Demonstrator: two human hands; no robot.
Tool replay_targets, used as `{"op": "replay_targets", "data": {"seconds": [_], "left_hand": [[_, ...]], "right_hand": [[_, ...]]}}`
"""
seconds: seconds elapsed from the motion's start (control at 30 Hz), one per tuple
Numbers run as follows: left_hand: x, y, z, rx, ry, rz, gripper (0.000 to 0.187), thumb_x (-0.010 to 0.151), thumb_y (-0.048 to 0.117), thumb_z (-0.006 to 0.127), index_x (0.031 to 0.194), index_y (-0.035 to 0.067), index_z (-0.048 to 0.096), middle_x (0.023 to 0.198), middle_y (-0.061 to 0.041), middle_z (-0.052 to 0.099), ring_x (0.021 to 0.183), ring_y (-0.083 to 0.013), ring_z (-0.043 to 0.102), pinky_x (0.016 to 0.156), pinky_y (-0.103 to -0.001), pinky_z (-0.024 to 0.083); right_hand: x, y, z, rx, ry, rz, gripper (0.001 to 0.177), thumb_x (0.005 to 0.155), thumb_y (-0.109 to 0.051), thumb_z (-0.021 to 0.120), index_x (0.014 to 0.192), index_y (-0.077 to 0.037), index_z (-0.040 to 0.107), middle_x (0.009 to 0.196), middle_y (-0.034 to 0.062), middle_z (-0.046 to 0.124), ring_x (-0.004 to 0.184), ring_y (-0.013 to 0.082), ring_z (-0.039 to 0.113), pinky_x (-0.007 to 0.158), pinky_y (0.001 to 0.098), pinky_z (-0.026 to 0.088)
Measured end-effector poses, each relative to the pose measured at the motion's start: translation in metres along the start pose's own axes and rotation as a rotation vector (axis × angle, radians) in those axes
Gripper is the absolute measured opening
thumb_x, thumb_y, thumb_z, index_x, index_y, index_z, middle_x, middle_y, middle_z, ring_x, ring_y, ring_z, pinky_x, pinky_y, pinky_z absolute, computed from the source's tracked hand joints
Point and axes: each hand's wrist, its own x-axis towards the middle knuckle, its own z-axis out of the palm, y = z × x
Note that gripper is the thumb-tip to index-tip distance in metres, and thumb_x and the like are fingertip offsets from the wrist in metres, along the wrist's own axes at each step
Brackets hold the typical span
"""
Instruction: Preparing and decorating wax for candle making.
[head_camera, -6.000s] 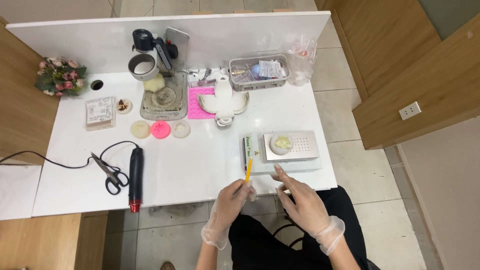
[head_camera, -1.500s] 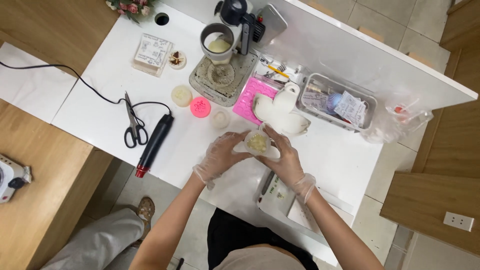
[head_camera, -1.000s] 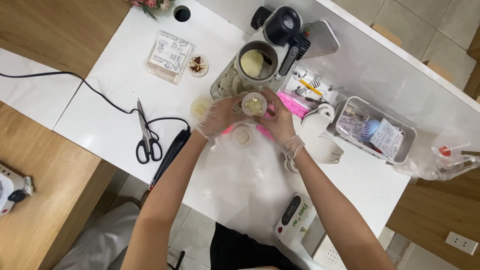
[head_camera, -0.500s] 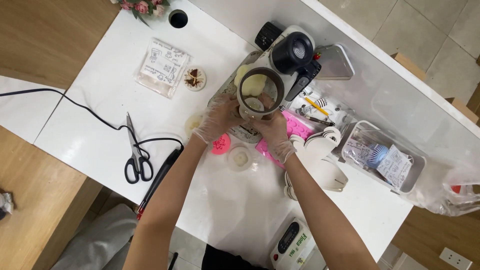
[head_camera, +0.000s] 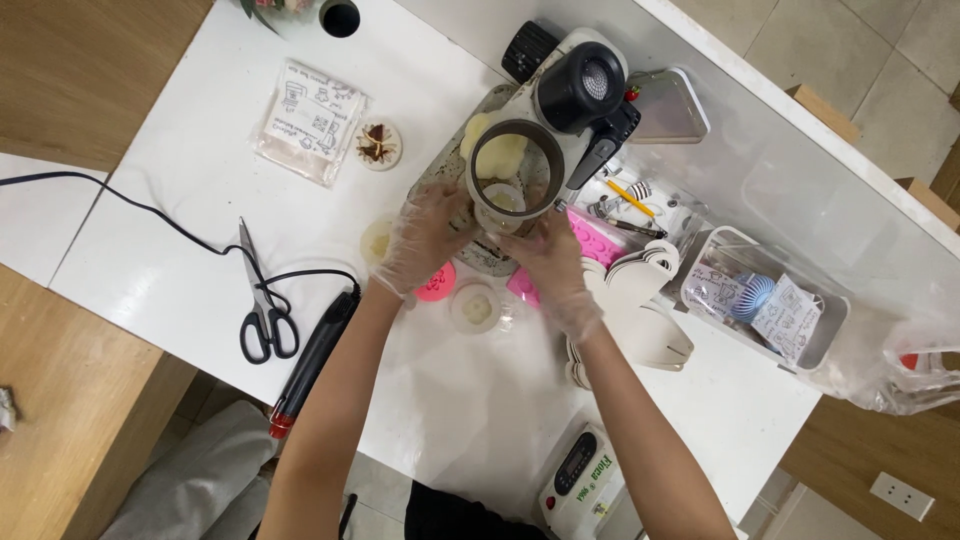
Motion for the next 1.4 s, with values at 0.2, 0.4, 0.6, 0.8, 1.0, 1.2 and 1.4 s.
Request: {"op": "replay_targets", "data": {"seconds": [0.2,0.4,0.6,0.8,1.0,1.2,1.4], "left_hand": [[0.008,-0.021,-0.031,0.287,0.162,-0.354,0.083,0.083,0.031,0.083,0.150,0.002,0.043,0.145,-0.021,0.049,0.127,-0.0353,0.052,0.108,-0.044,0.045],[0.050,-0.108,0.001,0.612,0.144,-0.438,0.093,0.076,0.044,0.080,0.145,-0.004,0.041,0.139,-0.028,0.047,0.122,-0.0437,0.053,0.096,-0.049,0.051],[0.044,-0.077,-0.028,0.382,-0.042,-0.567,0.062,0.081,0.032,0.081,0.126,-0.004,0.058,0.133,-0.025,0.050,0.124,-0.0410,0.051,0.095,-0.050,0.056],[0.010,0.010,-0.080,0.344,-0.039,-0.443,0.070,0.075,0.038,0.089,0.125,-0.003,0.061,0.128,-0.024,0.054,0.122,-0.0410,0.052,0.089,-0.054,0.054],[-0.081,0.118,-0.063,0.303,-0.112,-0.159,0.070,0.077,0.035,0.082,0.133,0.000,0.057,0.124,-0.021,0.053,0.116,-0.0347,0.053,0.088,-0.042,0.058],[-0.160,0.241,0.008,0.193,-0.329,0.064,0.081,0.073,0.033,0.081,0.137,-0.002,0.047,0.122,-0.017,0.049,0.111,-0.0302,0.050,0.087,-0.037,0.058],[-0.213,0.328,0.089,0.087,-0.516,0.177,0.086,0.069,0.030,0.086,0.135,-0.007,0.045,0.128,-0.020,0.045,0.119,-0.0334,0.047,0.098,-0.041,0.052]], "right_hand": [[-0.108,-0.140,-0.086,-0.474,-0.124,-0.086,0.062,0.082,-0.015,0.076,0.140,-0.004,0.057,0.145,0.0150,0.060,0.136,0.0300,0.057,0.114,0.0453,0.046],[-0.229,-0.118,-0.147,-0.650,0.189,-0.060,0.053,0.077,-0.012,0.076,0.128,-0.006,0.062,0.140,0.0117,0.062,0.132,0.0259,0.061,0.105,0.0426,0.049],[-0.318,-0.084,-0.174,-0.470,0.597,0.537,0.059,0.079,-0.008,0.074,0.136,-0.009,0.061,0.138,0.0079,0.067,0.130,0.0231,0.062,0.106,0.0445,0.046],[-0.360,-0.088,-0.176,-0.448,0.570,0.474,0.061,0.082,-0.015,0.072,0.141,-0.013,0.057,0.142,0.0070,0.064,0.127,0.0233,0.063,0.106,0.0408,0.046],[-0.361,-0.086,-0.167,-0.378,0.506,0.438,0.057,0.082,-0.017,0.073,0.137,-0.013,0.060,0.141,0.0044,0.065,0.126,0.0218,0.063,0.102,0.0403,0.050],[-0.361,-0.077,-0.167,-0.213,0.424,0.337,0.050,0.085,-0.021,0.070,0.134,-0.013,0.065,0.134,0.0027,0.072,0.119,0.0176,0.069,0.104,0.0369,0.056],[-0.376,-0.056,-0.178,-0.250,0.347,0.333,0.046,0.089,-0.020,0.071,0.135,-0.013,0.067,0.127,0.0019,0.076,0.109,0.0164,0.069,0.105,0.0333,0.052]]}}
